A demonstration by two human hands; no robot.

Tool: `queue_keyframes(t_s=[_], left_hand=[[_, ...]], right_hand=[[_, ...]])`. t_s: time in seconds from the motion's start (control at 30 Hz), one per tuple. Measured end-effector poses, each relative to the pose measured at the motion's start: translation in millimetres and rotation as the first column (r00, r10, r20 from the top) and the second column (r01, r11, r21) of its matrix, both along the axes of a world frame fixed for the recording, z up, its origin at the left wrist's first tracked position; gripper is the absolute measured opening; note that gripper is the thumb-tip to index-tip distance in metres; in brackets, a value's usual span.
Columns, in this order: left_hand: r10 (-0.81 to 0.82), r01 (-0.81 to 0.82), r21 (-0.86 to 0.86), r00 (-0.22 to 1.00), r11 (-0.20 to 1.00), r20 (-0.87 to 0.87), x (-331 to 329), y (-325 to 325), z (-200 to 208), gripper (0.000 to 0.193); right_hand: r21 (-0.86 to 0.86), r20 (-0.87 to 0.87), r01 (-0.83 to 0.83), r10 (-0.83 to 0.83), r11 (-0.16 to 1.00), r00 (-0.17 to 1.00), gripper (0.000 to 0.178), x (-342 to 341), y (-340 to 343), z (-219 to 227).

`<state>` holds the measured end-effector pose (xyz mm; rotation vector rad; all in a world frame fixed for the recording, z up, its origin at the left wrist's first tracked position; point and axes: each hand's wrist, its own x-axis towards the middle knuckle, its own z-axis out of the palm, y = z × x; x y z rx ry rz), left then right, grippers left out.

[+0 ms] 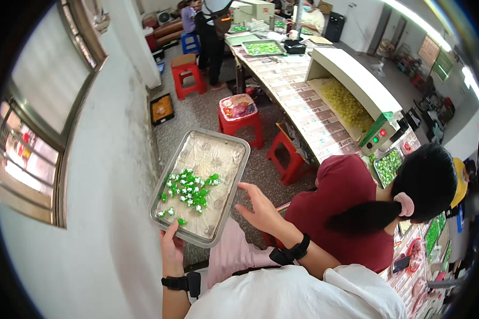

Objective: Apply glue to small toy components and assemble them into a finished product.

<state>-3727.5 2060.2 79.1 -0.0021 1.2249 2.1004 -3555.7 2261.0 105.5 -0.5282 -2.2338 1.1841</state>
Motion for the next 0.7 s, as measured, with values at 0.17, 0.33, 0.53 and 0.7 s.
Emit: queue_keyframes(t_s=[0.17, 0.33, 0.53, 0.7], left_hand=[[-0.204, 0.203, -0.038, 0.979, 0.978, -0.003, -68.6, 117.9, -8.2, 0.037], [-0.350, 0.350, -0.070, 0.937, 0.934, 0.019, -126.7, 250.1, -14.3, 0.035], [-0.454, 0.451, -0.097, 0.891, 0.887, -0.006, -213.2, 376.8, 22.0, 0.036], [-0.432, 0.429, -0.063, 0.901, 0.901, -0.031, -261.4, 464.9, 32.7, 0.038]], right_hand=[[-0.208, 0.124, 0.090, -0.065, 0.974, 0.990, 0.064, -38.1, 73.3, -8.2], [-0.248, 0.136, 0.236, -0.208, 0.940, 0.969, 0.069, -88.6, 175.9, -20.9], [-0.272, 0.095, 0.346, -0.333, 0.898, 0.938, 0.070, -154.2, 255.7, 6.3], [-0.300, 0.163, 0.434, -0.403, 0.849, 0.901, 0.065, -153.9, 318.9, 5.1]])
